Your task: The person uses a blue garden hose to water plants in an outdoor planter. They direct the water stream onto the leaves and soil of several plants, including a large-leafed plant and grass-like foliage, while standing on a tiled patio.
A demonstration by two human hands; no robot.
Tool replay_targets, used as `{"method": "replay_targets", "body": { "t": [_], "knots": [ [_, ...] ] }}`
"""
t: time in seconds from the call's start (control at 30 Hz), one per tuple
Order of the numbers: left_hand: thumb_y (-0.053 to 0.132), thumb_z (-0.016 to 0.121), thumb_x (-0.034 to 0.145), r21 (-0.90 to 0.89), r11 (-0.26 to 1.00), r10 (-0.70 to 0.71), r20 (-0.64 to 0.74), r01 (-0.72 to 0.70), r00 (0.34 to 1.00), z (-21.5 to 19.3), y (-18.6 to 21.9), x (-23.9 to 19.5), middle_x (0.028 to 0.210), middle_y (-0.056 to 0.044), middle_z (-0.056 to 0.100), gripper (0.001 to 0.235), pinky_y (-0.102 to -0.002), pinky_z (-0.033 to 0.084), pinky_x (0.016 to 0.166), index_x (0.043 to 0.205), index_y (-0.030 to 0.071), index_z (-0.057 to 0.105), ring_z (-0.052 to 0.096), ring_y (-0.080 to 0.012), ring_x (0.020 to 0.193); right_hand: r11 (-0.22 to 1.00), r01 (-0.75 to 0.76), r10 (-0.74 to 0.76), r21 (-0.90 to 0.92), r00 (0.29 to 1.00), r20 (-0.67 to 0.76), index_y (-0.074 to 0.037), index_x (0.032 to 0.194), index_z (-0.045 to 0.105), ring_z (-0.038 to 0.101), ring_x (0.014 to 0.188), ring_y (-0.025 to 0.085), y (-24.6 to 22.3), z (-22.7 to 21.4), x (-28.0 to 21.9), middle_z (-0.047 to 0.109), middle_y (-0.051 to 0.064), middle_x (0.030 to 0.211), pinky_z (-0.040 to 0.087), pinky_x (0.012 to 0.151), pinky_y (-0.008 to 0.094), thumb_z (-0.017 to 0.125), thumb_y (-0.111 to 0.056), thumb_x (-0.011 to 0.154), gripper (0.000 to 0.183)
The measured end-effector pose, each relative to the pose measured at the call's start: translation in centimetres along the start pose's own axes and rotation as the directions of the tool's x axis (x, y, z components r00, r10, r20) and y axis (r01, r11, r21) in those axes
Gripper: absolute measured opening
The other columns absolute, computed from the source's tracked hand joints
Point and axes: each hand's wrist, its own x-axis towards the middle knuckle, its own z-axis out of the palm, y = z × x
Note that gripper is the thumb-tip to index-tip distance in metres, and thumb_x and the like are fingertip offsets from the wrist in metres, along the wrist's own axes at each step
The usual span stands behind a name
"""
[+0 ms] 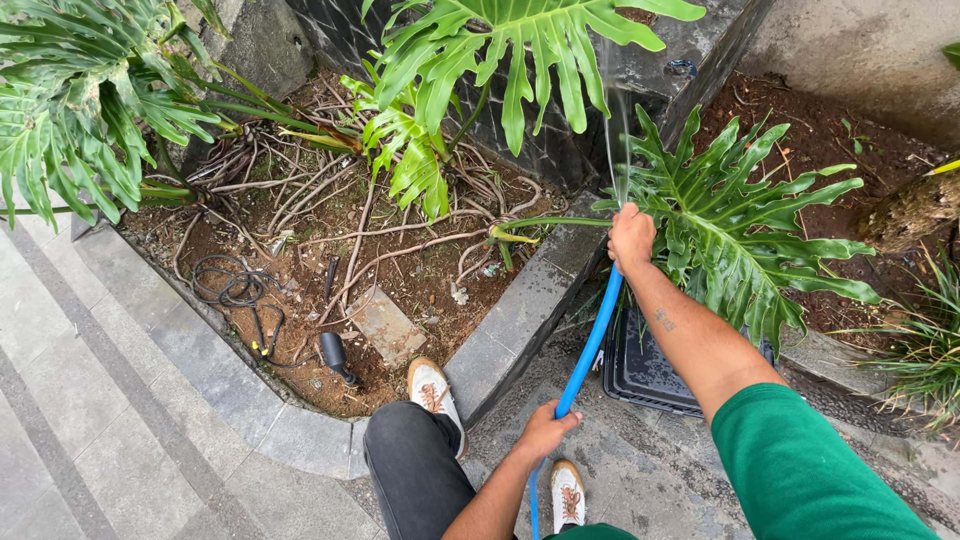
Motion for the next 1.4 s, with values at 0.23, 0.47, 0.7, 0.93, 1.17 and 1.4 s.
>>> {"method": "replay_targets", "body": {
  "t": [0.23, 0.47, 0.7, 0.93, 1.17, 1.4],
  "knots": [
    [0.038, 0.074, 0.089, 0.060, 0.998, -0.022, 0.012, 0.021, 1.000, 0.5, -2.2, 1.5, 0.088, -0.004, 0.068, 0.036, -0.036, 0.050, 0.081, 0.105, 0.006, 0.072, 0.062, -0.0155, 0.085, 0.988, -0.091, 0.101, -0.124, 0.992, 0.078, -0.007, 0.073, 0.053, 0.043, 0.038, 0.017, 2.4, 0.0, 1.2, 0.048, 0.004, 0.054, 0.034, 0.032, 0.035, 0.043, -0.036, 0.100, 0.041],
    [0.052, 0.075, 0.082, 0.451, 0.890, -0.040, 0.216, -0.064, 0.976, 1.4, -7.2, 1.9, 0.093, -0.018, 0.073, 0.051, -0.045, 0.054, 0.083, 0.101, 0.005, 0.076, 0.072, -0.0310, 0.091, 0.747, -0.086, 0.387, -0.660, 0.863, 0.325, 0.000, 0.075, 0.055, 0.048, 0.040, 0.022, 11.3, 0.6, -1.5, 0.050, 0.009, 0.056, 0.041, 0.039, 0.039, 0.044, -0.050, 0.103, 0.058],
    [0.063, 0.071, 0.082, 0.607, 0.794, -0.088, 0.163, -0.030, 0.983, 1.4, -9.9, 2.4, 0.099, -0.026, 0.074, 0.065, -0.047, 0.055, 0.090, 0.096, 0.000, 0.077, 0.072, -0.0395, 0.100, 0.769, -0.180, 0.444, -0.614, 0.841, 0.309, -0.006, 0.074, 0.054, 0.045, 0.041, 0.020, 15.7, 3.4, -3.9, 0.048, 0.006, 0.056, 0.038, 0.039, 0.038, 0.044, -0.053, 0.103, 0.056],
    [0.061, 0.072, 0.079, 0.520, 0.831, -0.199, -0.056, 0.199, 0.978, -1.6, -11.3, 0.9, 0.099, -0.022, 0.076, 0.059, -0.045, 0.056, 0.089, 0.100, 0.006, 0.079, 0.073, -0.0352, 0.098, 0.826, -0.267, 0.501, -0.496, 0.751, 0.431, -0.011, 0.068, 0.047, 0.032, 0.040, 0.015, 18.4, 6.8, -6.9, 0.039, 0.001, 0.055, 0.030, 0.037, 0.033, 0.043, -0.053, 0.101, 0.053],
    [0.059, 0.076, 0.076, 0.354, 0.884, -0.247, -0.203, 0.306, 0.948, -3.8, -13.8, -3.2, 0.102, -0.019, 0.076, 0.054, -0.044, 0.056, 0.088, 0.105, 0.013, 0.078, 0.074, -0.0328, 0.098, 0.847, -0.368, 0.515, -0.384, 0.746, 0.422, -0.016, 0.066, 0.042, 0.030, 0.039, 0.013, 20.5, 9.5, -11.1, 0.036, -0.001, 0.054, 0.026, 0.036, 0.031, 0.040, -0.057, 0.097, 0.051],
    [0.053, 0.075, 0.080, 0.085, 0.946, -0.253, -0.402, 0.311, 0.880, -3.7, -16.4, -9.9, 0.087, -0.020, 0.076, 0.046, -0.045, 0.056, 0.083, 0.095, 0.010, 0.080, 0.076, -0.0341, 0.087, 0.818, -0.467, 0.574, -0.335, 0.696, 0.431, -0.016, 0.071, 0.044, 0.031, 0.039, 0.012, 24.2, 11.6, -15.8, 0.036, -0.002, 0.054, 0.026, 0.037, 0.031, 0.040, -0.052, 0.097, 0.045]
  ]
}}
